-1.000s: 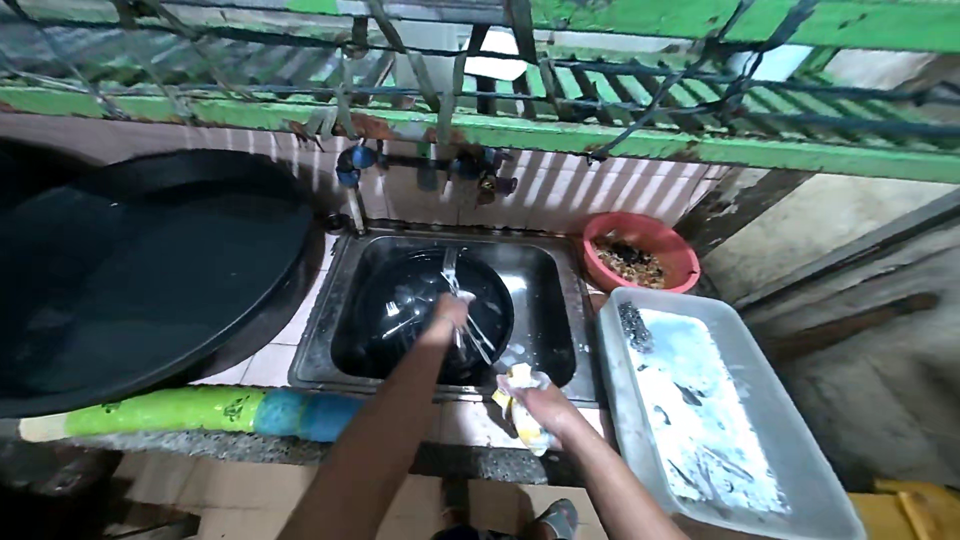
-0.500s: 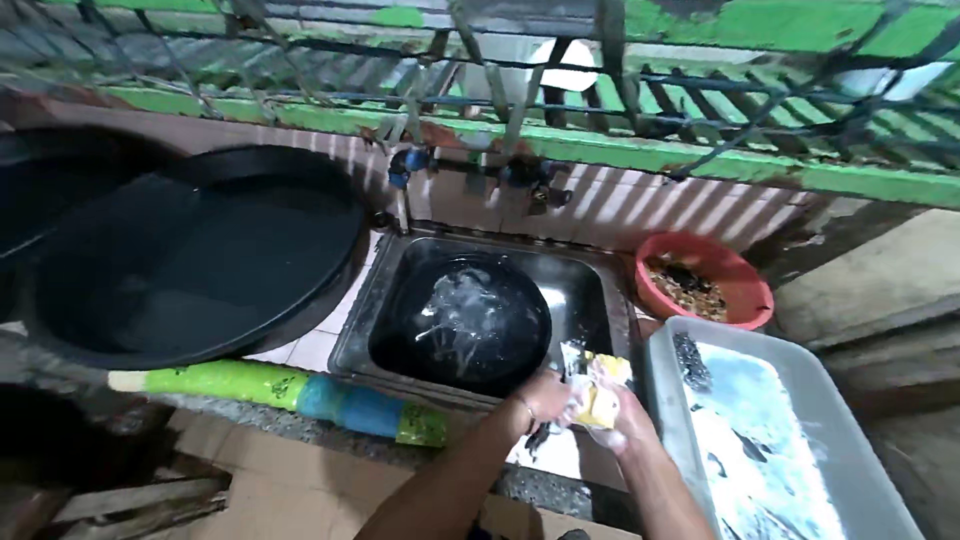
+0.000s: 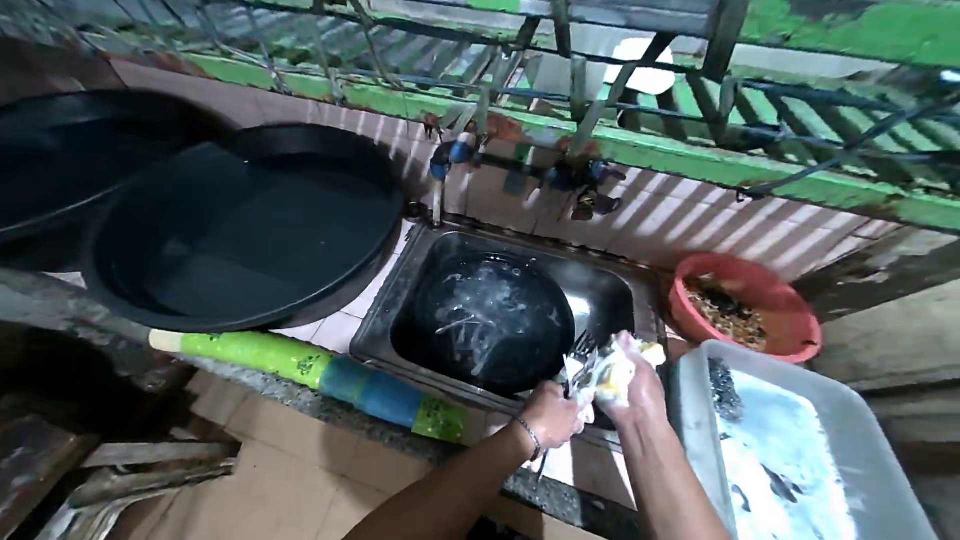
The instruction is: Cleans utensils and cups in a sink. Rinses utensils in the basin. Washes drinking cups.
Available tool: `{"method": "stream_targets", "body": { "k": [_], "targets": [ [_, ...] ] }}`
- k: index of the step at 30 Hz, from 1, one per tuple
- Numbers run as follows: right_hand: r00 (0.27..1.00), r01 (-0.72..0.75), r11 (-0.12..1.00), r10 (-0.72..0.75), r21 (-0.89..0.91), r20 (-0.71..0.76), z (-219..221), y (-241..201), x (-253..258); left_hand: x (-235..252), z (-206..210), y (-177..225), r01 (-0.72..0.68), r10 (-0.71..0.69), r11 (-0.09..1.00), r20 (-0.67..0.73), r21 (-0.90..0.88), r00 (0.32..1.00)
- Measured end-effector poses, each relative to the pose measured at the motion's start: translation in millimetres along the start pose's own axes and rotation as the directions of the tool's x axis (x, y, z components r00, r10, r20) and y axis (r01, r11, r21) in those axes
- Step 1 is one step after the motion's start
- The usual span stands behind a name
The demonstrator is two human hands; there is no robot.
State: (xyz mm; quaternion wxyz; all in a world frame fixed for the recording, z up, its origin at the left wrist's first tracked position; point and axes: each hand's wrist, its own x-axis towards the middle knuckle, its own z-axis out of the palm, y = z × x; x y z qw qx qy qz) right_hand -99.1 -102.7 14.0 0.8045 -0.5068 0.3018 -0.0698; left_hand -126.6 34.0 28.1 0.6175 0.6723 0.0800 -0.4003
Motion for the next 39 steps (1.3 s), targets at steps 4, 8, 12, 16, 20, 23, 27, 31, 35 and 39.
{"method": "stream_targets", "body": {
  "k": [4,8,12,16,20,23,27,31,35,39],
  "targets": [
    [0.994,-0.039,0.956,0.007,-0.290,-0.108,19.5,8.7,-16.4,12.3,-8.6,2.6,-0.054,0.065,0.992,-0.098,0.115,0.993],
    [0.993,-0.119,0.827,0.101,-0.550,-0.063,21.0,11.1,-30.9,16.5,-32.3,3.2,-0.071,0.138,0.907,-0.133,0.416,0.981],
    [0.945,-0.203,0.753,0.317,-0.626,0.076,3.2,10.3,-14.5,10.8,-47.8,-6.2,-0.096,0.162,0.965,-0.271,0.243,0.949],
    [0.867,-0.291,0.690,0.483,-0.663,0.122,7.8,29.4,-20.0,13.6,-46.6,-5.0,-0.087,0.070,0.991,-0.156,-0.106,0.985],
    [0.926,-0.273,0.685,0.378,-0.676,0.009,20.4,50.9,-38.1,48.8,-54.9,6.4,-0.031,-0.020,0.979,-0.249,-0.201,0.968],
    [0.937,-0.272,0.765,0.349,-0.584,0.021,5.1,49.9,-42.6,95.7,-74.8,19.2,-0.020,-0.051,0.973,-0.297,-0.232,0.954],
    [0.967,-0.193,0.761,0.254,-0.620,0.011,-9.6,34.9,-58.3,112.6,-125.1,44.0,0.146,-0.003,0.913,-0.352,0.382,0.936],
    [0.992,-0.106,0.905,0.124,-0.413,0.017,-12.2,27.8,-24.2,68.9,-107.7,42.6,0.082,-0.010,0.938,-0.210,0.337,0.978],
    [0.922,-0.243,0.963,0.267,-0.118,0.280,-13.6,28.2,8.0,19.8,-52.0,19.0,0.013,0.005,0.997,0.237,-0.073,0.971],
    [0.948,-0.204,0.975,0.218,-0.084,0.233,-9.3,24.1,-0.2,21.2,-34.1,9.3,0.019,0.000,0.997,0.240,-0.075,0.971]
  ]
}}
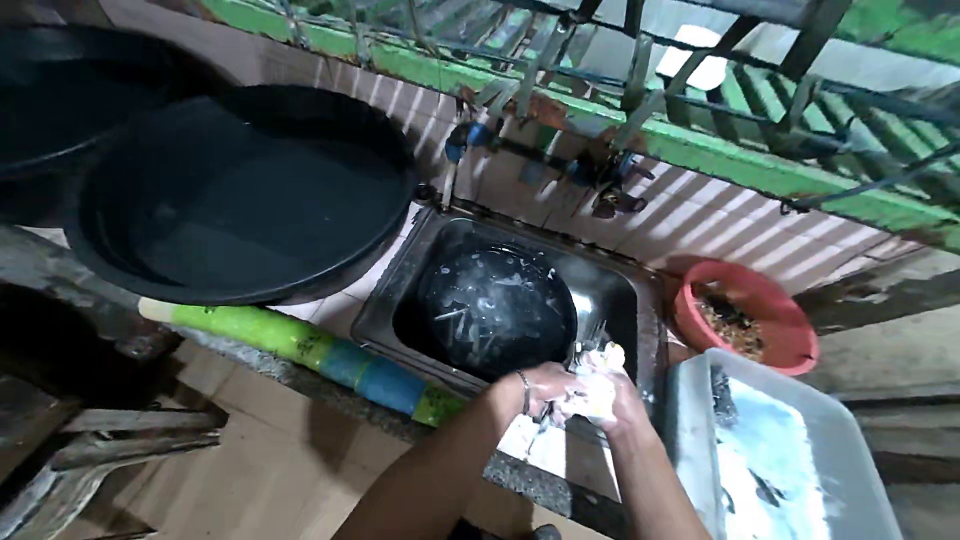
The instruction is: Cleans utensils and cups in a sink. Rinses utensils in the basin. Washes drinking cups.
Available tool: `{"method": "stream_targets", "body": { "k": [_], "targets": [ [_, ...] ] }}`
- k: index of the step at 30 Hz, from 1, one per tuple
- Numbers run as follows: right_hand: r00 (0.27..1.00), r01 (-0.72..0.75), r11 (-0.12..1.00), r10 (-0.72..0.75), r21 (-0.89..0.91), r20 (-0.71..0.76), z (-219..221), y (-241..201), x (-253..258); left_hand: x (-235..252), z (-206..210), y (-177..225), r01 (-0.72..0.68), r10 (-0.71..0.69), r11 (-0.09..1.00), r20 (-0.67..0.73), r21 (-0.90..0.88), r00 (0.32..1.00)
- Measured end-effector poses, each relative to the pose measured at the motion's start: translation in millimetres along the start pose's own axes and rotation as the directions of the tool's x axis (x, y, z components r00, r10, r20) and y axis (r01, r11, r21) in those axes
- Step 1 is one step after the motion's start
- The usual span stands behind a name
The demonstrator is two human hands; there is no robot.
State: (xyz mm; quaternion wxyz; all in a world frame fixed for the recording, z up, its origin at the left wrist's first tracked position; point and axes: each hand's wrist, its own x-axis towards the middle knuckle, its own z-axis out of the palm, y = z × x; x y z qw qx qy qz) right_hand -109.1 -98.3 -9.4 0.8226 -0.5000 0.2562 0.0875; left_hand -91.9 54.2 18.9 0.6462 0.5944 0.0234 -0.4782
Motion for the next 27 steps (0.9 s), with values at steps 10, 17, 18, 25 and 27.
{"method": "stream_targets", "body": {
  "k": [10,17,18,25,27],
  "targets": [
    [0.910,0.084,0.971,-0.167,-0.226,-0.379,23.2,-8.4,-17.2,1.0,30.9,-5.4,-0.070,0.252,0.847,-0.283,0.527,0.925],
    [0.942,0.086,0.992,-0.050,0.097,-0.332,11.3,-8.9,-18.3,-4.2,22.5,-11.6,-0.073,0.186,0.867,-0.184,0.493,0.965],
    [0.944,0.100,0.988,-0.057,0.115,-0.326,7.8,-11.8,-18.4,-5.9,20.0,-13.6,-0.071,0.168,0.872,-0.160,0.485,0.973],
    [0.957,0.146,0.984,-0.116,0.097,-0.265,-4.6,-14.6,-17.1,-27.9,15.6,-22.1,-0.071,0.120,0.957,-0.160,0.283,0.980],
    [0.951,0.113,0.988,-0.138,-0.105,-0.278,-3.6,-4.2,-20.4,-24.3,11.6,-20.9,-0.115,0.166,0.970,-0.238,0.216,0.957]
  ]
}}
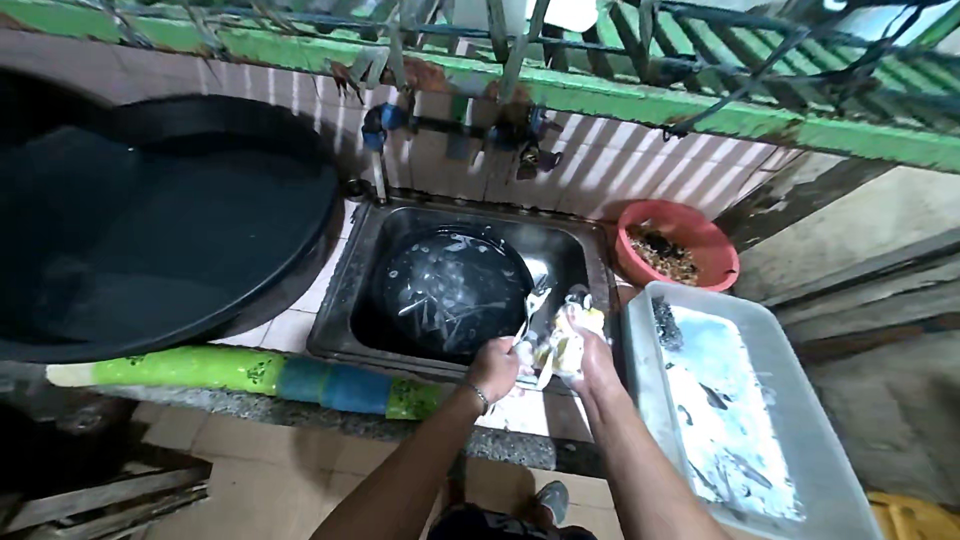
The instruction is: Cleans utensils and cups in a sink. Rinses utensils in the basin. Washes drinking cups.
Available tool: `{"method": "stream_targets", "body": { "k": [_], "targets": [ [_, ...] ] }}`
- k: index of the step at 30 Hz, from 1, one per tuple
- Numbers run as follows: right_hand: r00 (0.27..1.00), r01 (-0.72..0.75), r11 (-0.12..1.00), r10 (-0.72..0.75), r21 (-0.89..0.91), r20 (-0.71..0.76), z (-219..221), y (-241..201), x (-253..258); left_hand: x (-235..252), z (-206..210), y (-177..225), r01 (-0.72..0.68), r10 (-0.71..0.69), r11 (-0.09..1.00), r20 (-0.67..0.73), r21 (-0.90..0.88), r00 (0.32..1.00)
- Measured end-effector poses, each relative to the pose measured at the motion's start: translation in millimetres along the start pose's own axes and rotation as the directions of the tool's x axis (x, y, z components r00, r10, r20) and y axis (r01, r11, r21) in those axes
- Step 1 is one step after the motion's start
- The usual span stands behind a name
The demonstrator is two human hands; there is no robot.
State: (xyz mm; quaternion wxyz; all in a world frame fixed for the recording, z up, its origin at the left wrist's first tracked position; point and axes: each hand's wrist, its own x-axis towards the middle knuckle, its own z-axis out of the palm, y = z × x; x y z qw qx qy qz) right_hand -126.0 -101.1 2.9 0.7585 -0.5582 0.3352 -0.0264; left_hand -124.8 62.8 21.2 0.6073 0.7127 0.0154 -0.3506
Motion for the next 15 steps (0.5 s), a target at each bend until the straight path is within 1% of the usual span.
{"method": "stream_targets", "body": {
  "k": [2,4,5,7,9,11,13,15],
  "targets": [
    [0.999,0.032,0.964,-0.040,-0.263,-0.022,8.4,9.0,-9.3,-1.3,0.6,4.6,-0.039,0.039,0.999,0.012,0.025,0.999],
    [0.997,0.027,0.897,-0.056,-0.441,-0.053,21.0,16.0,-19.8,-1.2,6.6,7.4,-0.035,0.028,0.991,0.055,0.131,0.998],
    [0.997,0.008,0.876,-0.046,-0.483,-0.067,26.1,16.4,-23.5,1.2,10.1,6.8,-0.022,0.013,0.984,0.052,0.178,0.999],
    [0.996,-0.015,0.856,-0.032,-0.517,-0.081,31.7,13.9,-29.4,5.0,14.0,2.7,-0.023,0.019,0.979,0.021,0.205,1.000],
    [0.998,-0.014,0.894,-0.018,-0.447,-0.068,26.9,16.5,-30.5,6.1,12.3,-2.2,-0.063,0.056,0.986,0.050,0.157,0.997],
    [1.000,0.010,0.964,-0.010,-0.266,0.004,16.3,25.8,-26.7,5.6,10.8,-6.5,-0.103,0.096,0.992,0.093,0.078,0.991],
    [0.995,-0.017,0.998,0.022,-0.055,0.099,13.9,26.2,-24.0,5.0,9.1,-8.3,-0.163,0.161,0.987,0.102,0.015,0.982],
    [0.990,-0.028,0.995,0.014,0.100,0.139,15.4,16.4,-18.9,2.4,5.4,-6.9,-0.231,0.221,0.971,0.134,0.066,0.966]
  ]
}}
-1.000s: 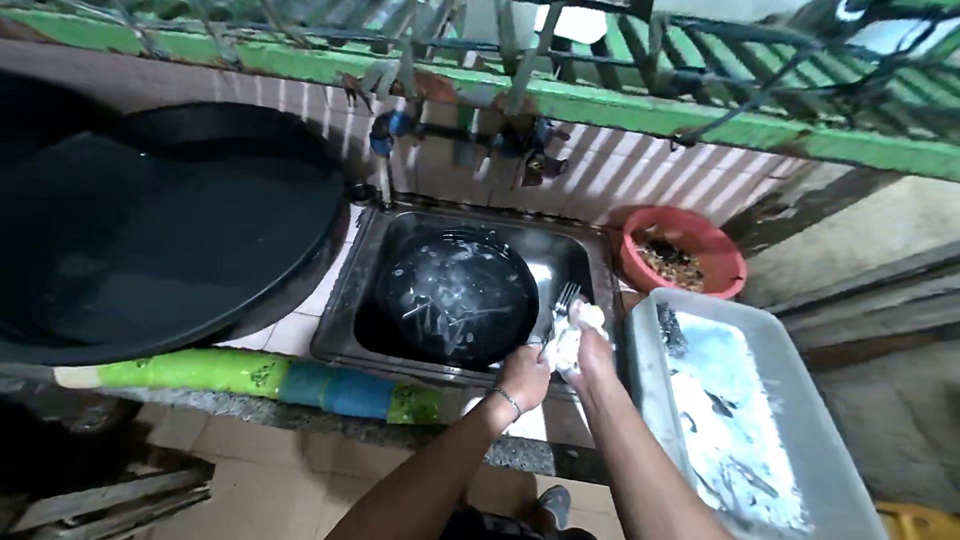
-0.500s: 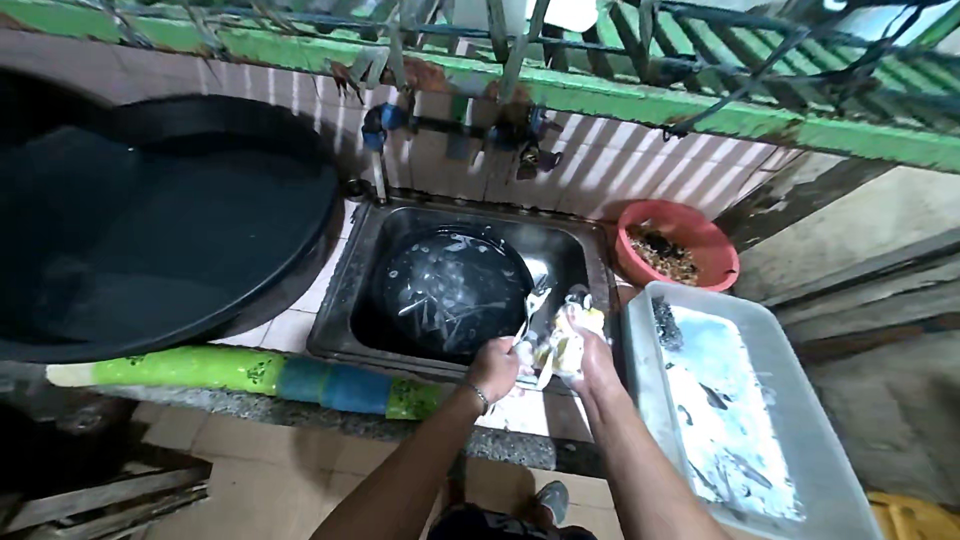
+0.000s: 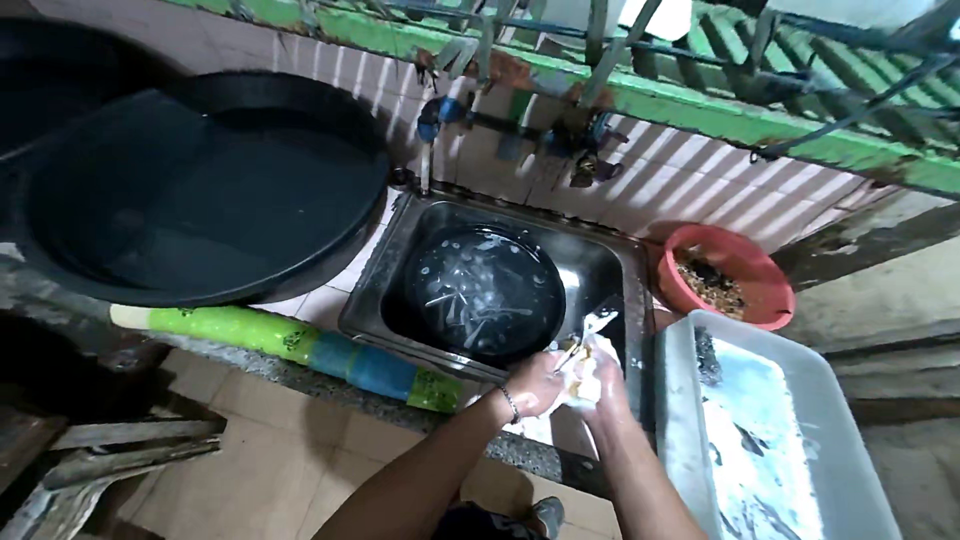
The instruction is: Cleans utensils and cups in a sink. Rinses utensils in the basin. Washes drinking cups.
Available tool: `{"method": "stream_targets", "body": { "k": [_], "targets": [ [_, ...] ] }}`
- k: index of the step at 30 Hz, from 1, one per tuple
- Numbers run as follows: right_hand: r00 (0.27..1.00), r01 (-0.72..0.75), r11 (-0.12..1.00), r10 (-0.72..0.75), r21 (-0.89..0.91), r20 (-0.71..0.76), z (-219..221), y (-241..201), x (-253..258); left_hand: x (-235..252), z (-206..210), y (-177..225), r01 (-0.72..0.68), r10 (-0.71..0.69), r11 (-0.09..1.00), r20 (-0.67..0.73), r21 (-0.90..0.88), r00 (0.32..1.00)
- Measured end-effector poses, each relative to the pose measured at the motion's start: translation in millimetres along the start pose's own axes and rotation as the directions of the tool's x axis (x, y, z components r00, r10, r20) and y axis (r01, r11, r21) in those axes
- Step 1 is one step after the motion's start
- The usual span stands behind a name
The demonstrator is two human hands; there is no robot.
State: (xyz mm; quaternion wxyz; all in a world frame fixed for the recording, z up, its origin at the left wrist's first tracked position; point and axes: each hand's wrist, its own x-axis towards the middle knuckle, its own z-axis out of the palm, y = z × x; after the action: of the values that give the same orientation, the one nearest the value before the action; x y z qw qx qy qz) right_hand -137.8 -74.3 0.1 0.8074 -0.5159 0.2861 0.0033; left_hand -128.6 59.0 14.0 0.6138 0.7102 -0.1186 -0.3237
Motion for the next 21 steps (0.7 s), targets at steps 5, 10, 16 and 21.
{"method": "stream_targets", "body": {
  "k": [5,10,16,21],
  "targets": [
    [0.999,-0.029,0.987,0.035,0.158,-0.033,-5.3,-16.0,14.0,-6.1,-16.3,10.1,-0.074,0.044,0.975,0.144,0.211,0.989],
    [0.986,-0.157,0.985,0.160,0.068,-0.039,2.3,-18.7,8.1,-10.6,-37.9,6.9,-0.019,0.000,0.995,0.190,0.099,0.982],
    [0.987,-0.150,0.983,0.144,0.101,0.067,11.6,-8.3,12.5,-9.3,-17.8,-0.4,0.127,-0.106,0.958,0.094,-0.258,0.990],
    [0.990,-0.103,0.896,0.049,-0.431,-0.134,27.0,-23.1,16.5,-17.6,-32.5,1.3,0.175,-0.142,0.965,-0.170,0.196,0.975]
  ]
}}
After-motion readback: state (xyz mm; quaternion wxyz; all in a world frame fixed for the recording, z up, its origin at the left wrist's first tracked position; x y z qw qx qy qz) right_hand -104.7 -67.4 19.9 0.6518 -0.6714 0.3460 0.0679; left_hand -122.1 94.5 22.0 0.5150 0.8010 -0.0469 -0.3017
